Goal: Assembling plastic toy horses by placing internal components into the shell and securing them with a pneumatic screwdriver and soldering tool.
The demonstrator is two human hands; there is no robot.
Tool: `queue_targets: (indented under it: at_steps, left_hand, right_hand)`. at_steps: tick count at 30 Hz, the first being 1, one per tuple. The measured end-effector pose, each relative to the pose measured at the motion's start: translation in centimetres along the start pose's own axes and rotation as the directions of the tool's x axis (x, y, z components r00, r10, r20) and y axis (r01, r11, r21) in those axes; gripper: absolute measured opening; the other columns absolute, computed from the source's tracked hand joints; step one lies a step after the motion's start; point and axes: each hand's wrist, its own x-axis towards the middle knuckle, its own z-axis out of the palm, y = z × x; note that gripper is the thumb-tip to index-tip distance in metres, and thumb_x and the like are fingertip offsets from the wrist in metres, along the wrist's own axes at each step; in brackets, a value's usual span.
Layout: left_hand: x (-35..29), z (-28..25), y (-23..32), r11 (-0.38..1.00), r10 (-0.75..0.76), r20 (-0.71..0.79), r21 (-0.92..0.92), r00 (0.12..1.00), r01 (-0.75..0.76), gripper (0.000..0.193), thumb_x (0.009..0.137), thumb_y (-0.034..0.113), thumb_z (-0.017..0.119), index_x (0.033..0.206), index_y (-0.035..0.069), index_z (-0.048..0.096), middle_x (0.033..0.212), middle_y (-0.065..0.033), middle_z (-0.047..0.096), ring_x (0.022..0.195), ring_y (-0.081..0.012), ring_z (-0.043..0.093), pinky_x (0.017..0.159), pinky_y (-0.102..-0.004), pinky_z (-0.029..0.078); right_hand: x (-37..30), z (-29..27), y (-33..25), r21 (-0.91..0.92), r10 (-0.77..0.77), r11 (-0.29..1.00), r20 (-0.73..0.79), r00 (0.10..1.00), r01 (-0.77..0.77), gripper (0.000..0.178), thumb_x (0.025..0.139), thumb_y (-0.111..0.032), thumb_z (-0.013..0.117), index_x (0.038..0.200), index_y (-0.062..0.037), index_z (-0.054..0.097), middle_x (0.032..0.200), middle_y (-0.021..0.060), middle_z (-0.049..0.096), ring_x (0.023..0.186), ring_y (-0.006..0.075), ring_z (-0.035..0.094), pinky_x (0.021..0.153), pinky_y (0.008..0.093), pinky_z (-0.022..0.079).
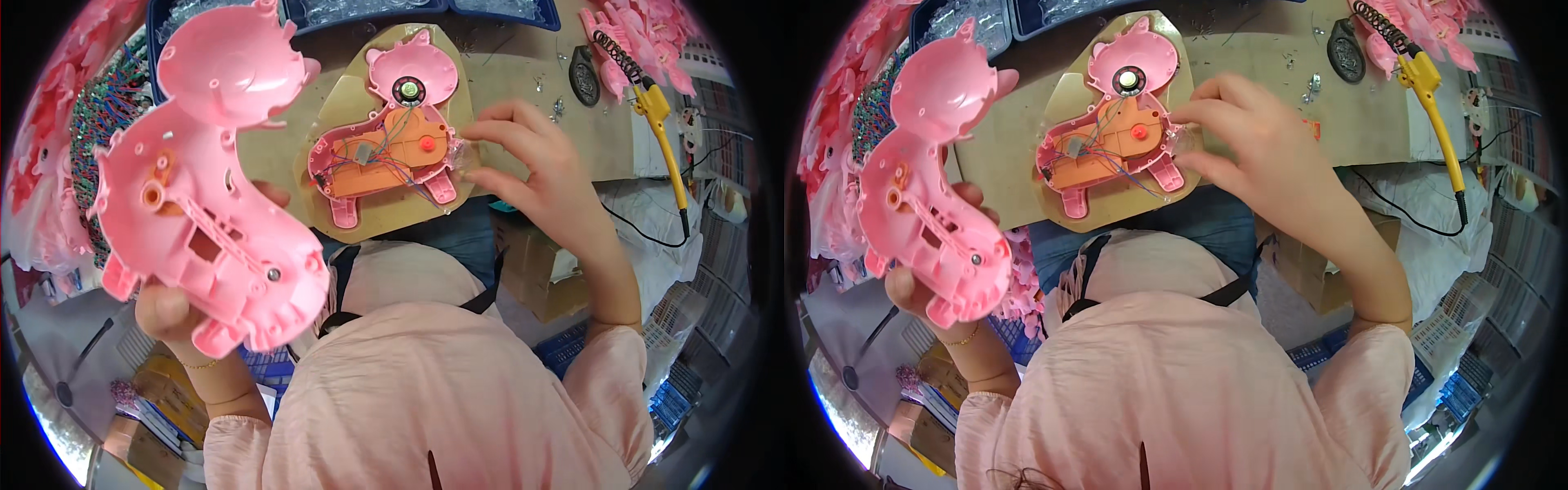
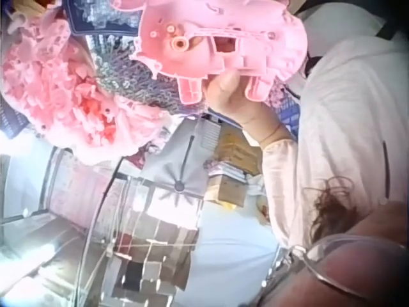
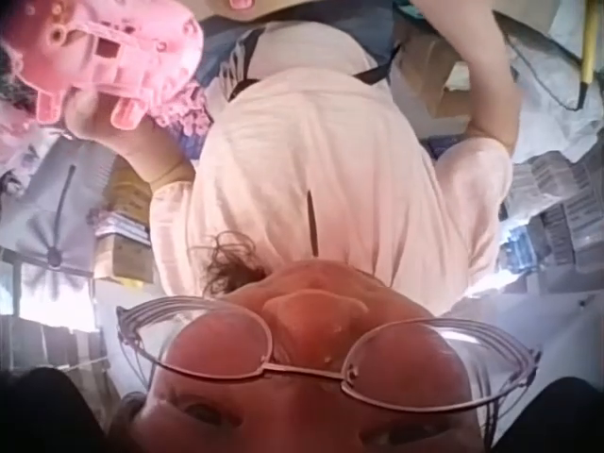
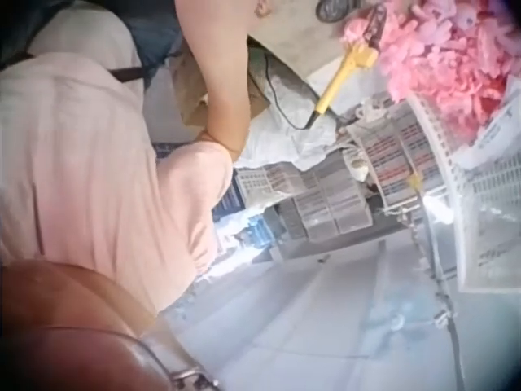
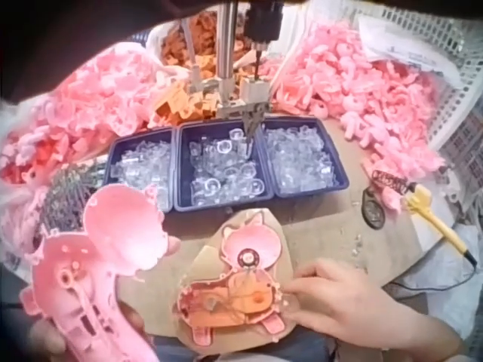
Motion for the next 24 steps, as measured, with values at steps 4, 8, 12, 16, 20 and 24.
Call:
queue_targets:
  at_steps: [4,8,12,16,20,24]
  left_hand:
    - [-1.1,-2.1,-0.4,0.847,0.160,-0.497,0.512,0.853,0.140,0.076,0.071,0.033,0.056,0.129,-0.010,0.032,0.114,-0.0305,0.051,0.102,-0.0334,0.057,0.086,-0.0404,0.049]
    - [-0.9,-1.7,-0.2,0.878,0.143,-0.521,0.459,0.842,0.135,0.075,0.073,0.034,0.051,0.129,-0.011,0.032,0.114,-0.0310,0.051,0.102,-0.0326,0.057,0.086,-0.0367,0.049]
    - [-0.7,-0.8,-0.2,0.925,0.078,-0.495,0.359,0.865,0.122,0.074,0.074,0.034,0.050,0.130,-0.011,0.031,0.114,-0.0314,0.051,0.102,-0.0321,0.057,0.086,-0.0356,0.048]
    - [-0.3,-1.1,-0.5,0.916,0.031,-0.448,0.370,0.893,0.154,0.073,0.076,0.035,0.048,0.130,-0.010,0.030,0.115,-0.0323,0.050,0.102,-0.0313,0.057,0.086,-0.0350,0.048]
    - [-0.2,-1.6,-0.8,0.965,-0.003,-0.365,0.242,0.931,0.098,0.055,0.077,0.028,0.051,0.113,-0.013,0.050,0.109,-0.0194,0.058,0.096,-0.0255,0.061,0.087,-0.0359,0.049]
    - [0.2,-2.1,-0.6,0.913,-0.031,-0.400,0.362,0.916,0.189,0.073,0.075,0.033,0.049,0.130,-0.011,0.030,0.116,-0.0326,0.049,0.103,-0.0322,0.058,0.086,-0.0356,0.050]
  right_hand:
    - [1.5,-0.4,0.5,0.009,-0.097,0.995,0.066,0.993,0.097,0.012,0.081,-0.011,0.060,0.089,-0.0011,0.059,0.090,0.0091,0.054,0.083,0.0229,0.054,0.072,0.0319,0.043]
    - [2.9,-0.1,1.4,0.047,-0.127,0.992,0.256,0.958,0.119,0.011,0.082,-0.010,0.059,0.083,0.0000,0.057,0.088,0.0088,0.053,0.081,0.0232,0.053,0.070,0.0313,0.042]
    - [2.9,-0.7,1.8,0.077,-0.086,0.995,0.327,0.941,0.064,0.012,0.082,-0.011,0.058,0.082,0.0005,0.056,0.086,0.0088,0.053,0.081,0.0233,0.053,0.070,0.0314,0.043]
    - [2.6,-0.8,1.5,0.060,-0.016,0.998,0.339,0.941,-0.005,0.011,0.081,-0.010,0.060,0.084,-0.0003,0.058,0.089,0.0088,0.055,0.084,0.0225,0.054,0.072,0.0305,0.043]
    - [0.7,0.8,1.0,0.056,-0.059,0.997,0.115,0.992,0.052,0.012,0.078,-0.009,0.063,0.086,-0.0016,0.060,0.093,0.0086,0.055,0.087,0.0217,0.054,0.074,0.0301,0.043]
    - [0.2,0.9,1.5,0.108,-0.003,0.994,0.113,0.994,-0.010,0.017,0.074,-0.008,0.066,0.089,-0.0023,0.061,0.095,0.0071,0.055,0.088,0.0184,0.053,0.073,0.0286,0.042]
